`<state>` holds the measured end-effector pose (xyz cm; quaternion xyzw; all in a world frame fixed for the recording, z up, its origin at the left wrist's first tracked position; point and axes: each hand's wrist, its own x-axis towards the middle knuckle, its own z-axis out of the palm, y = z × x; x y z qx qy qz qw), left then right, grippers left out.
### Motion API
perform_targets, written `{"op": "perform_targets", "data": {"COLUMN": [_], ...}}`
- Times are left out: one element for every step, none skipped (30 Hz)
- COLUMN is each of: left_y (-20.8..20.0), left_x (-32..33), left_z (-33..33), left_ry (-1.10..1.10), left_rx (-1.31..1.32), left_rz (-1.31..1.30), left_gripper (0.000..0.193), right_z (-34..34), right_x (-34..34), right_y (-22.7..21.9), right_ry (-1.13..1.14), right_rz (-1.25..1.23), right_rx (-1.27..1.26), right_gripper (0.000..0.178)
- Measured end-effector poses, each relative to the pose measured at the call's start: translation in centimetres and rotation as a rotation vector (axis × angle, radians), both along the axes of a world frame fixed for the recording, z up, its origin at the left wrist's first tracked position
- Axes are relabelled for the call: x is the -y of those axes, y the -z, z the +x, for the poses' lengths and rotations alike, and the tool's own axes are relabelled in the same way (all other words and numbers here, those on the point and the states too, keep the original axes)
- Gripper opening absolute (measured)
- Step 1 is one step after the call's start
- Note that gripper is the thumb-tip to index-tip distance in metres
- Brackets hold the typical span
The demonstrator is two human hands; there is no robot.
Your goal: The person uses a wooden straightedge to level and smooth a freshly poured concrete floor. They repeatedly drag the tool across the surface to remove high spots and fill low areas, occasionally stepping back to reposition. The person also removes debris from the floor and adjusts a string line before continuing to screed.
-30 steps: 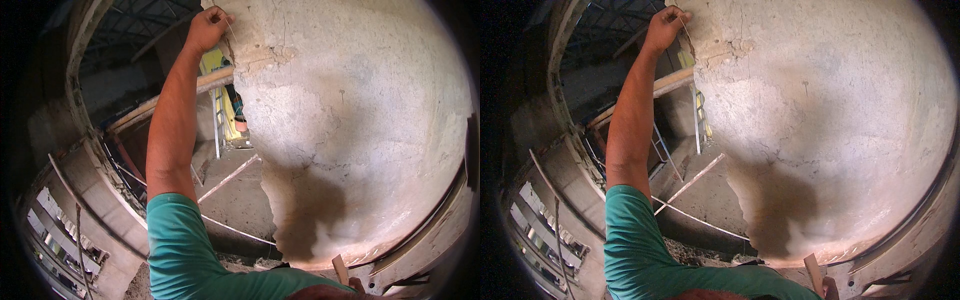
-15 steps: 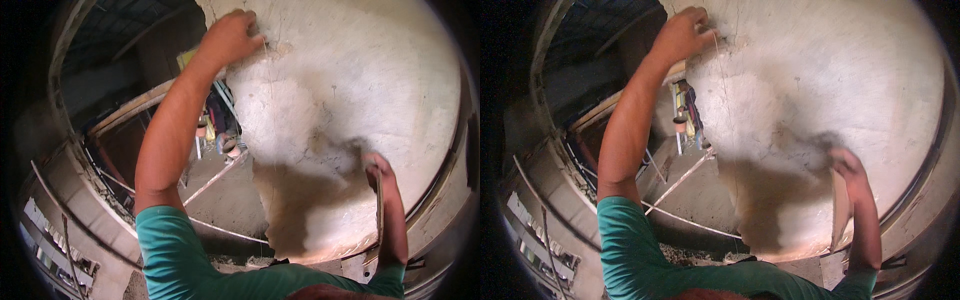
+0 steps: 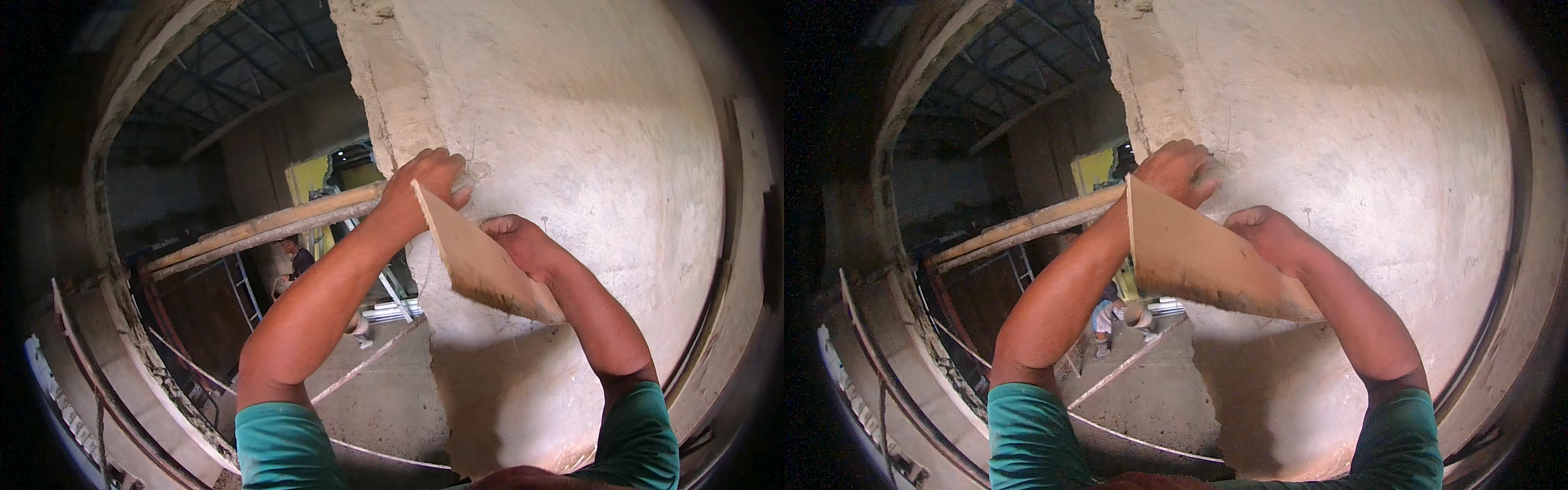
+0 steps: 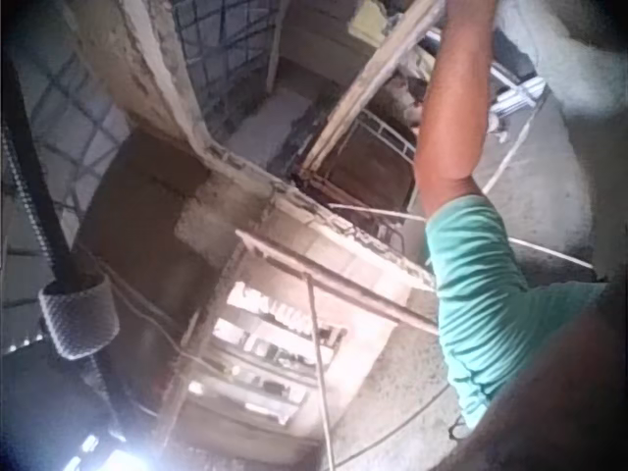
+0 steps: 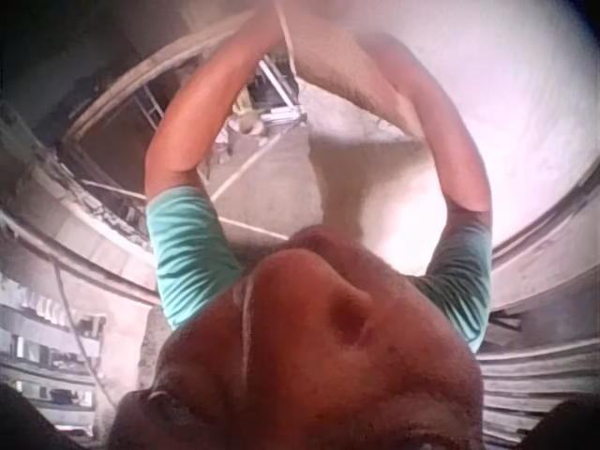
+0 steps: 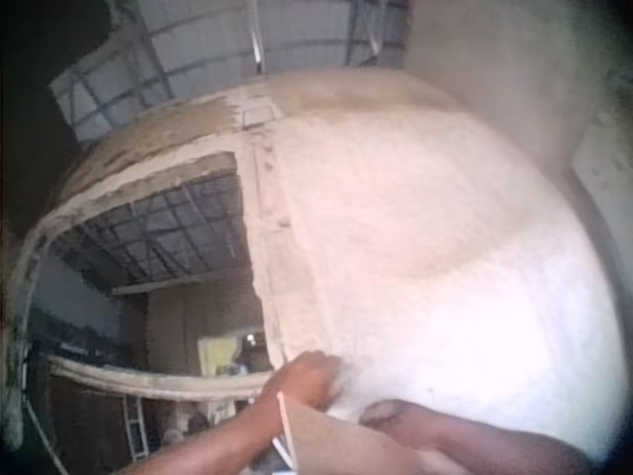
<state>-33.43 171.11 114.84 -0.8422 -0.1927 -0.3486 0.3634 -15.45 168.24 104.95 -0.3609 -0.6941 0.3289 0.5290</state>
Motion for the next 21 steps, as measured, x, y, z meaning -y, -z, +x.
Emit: {"op": "perform_targets", "data": {"left_y": [0.1, -0.2, -0.4, -0.7, -1.0, -1.5, -1.8, -2.0, -2.2, -2.5, -2.5, -2.7, -2.5, -2.3, -1.9, -1.2, -0.6, -0.2, 0.3, 0.6, 1.2], "left_x": [-0.3, -1.2, -1.8, -2.4, -3.1, -3.6, -4.3, -4.9, -5.6, -6.1, -7.0, -7.8, -8.8, -9.7, -10.8, -11.7, -12.6, -12.7, -12.8, -12.9, -13.2], "left_z": [-0.9, -1.9, -2.5, -3.6, -4.7, -5.7, -6.6, -7.7, -8.7, -9.4, -10.0, -10.6, -11.0, -11.2, -11.4, -11.5, -11.6, -11.3, -10.8, -10.3, -9.9], "left_ry": [0.003, 0.051, 0.047, 0.027, 0.007, 0.006, 0.007, -0.029, -0.059, -0.082, -0.08, -0.078, -0.075, -0.079, -0.06, -0.039, -0.018, -0.003, 0.012, 0.026, 0.047], "left_rx": [0.007, 0.037, 0.062, 0.088, 0.113, 0.158, 0.202, 0.254, 0.306, 0.358, 0.389, 0.421, 0.451, 0.481, 0.493, 0.506, 0.519, 0.516, 0.513, 0.51, 0.524], "left_rz": [-0.026, -0.003, -0.011, -0.024, -0.038, -0.051, -0.065, -0.11, -0.152, -0.191, -0.235, -0.269, -0.306, -0.326, -0.343, -0.362, -0.381, -0.398, -0.414, -0.43, -0.452], "left_gripper": [0.022, 0.02, 0.019, 0.019, 0.019, 0.018, 0.017, 0.016, 0.015, 0.015, 0.015, 0.016, 0.017, 0.017, 0.016, 0.015, 0.013, 0.014, 0.014, 0.014, 0.015], "right_z": [-0.1, 0.1, 1.0, 0.9, 1.2, 1.9, 2.7, 3.2, 4.6, 4.9, 5.9, 7.3, 8.7, 9.9, 10.9, 11.6, 12.1, 12.5, 12.9, 13.5, 13.8], "right_x": [-0.2, -0.5, -0.8, -0.8, 0.0, 0.6, 0.8, 0.5, -0.5, 0.2, -0.3, -0.6, -1.1, -1.3, -1.5, -1.6, -1.7, -1.4, -1.1, -0.4, -0.1], "right_y": [0.2, 0.0, 0.0, -0.4, -1.2, -2.2, -3.0, -3.9, -4.8, -5.9, -6.8, -7.8, -8.6, -9.4, -10.1, -10.5, -10.6, -10.8, -10.9, -11.0, -10.7], "right_ry": [0.029, 0.028, 0.041, 0.037, 0.067, 0.057, 0.11, 0.218, 0.231, 0.296, 0.385, 0.488, 0.592, 0.638, 0.68, 0.724, 0.734, 0.746, 0.758, 0.807, 0.82], "right_rz": [0.025, 0.076, 0.108, 0.135, 0.126, 0.172, 0.196, 0.247, 0.227, 0.241, 0.241, 0.322, 0.401, 0.425, 0.448, 0.47, 0.491, 0.514, 0.538, 0.527, 0.511], "right_rx": [0.057, 0.08, 0.105, 0.128, 0.141, 0.13, 0.103, 0.125, 0.097, 0.069, 0.009, 0.08, 0.153, 0.194, 0.235, 0.278, 0.267, 0.252, 0.236, 0.324, 0.308], "right_gripper": [0.016, 0.016, 0.016, 0.016, 0.016, 0.015, 0.015, 0.014, 0.015, 0.017, 0.018, 0.019, 0.021, 0.022, 0.023, 0.025, 0.021, 0.021, 0.025, 0.028, 0.029]}}
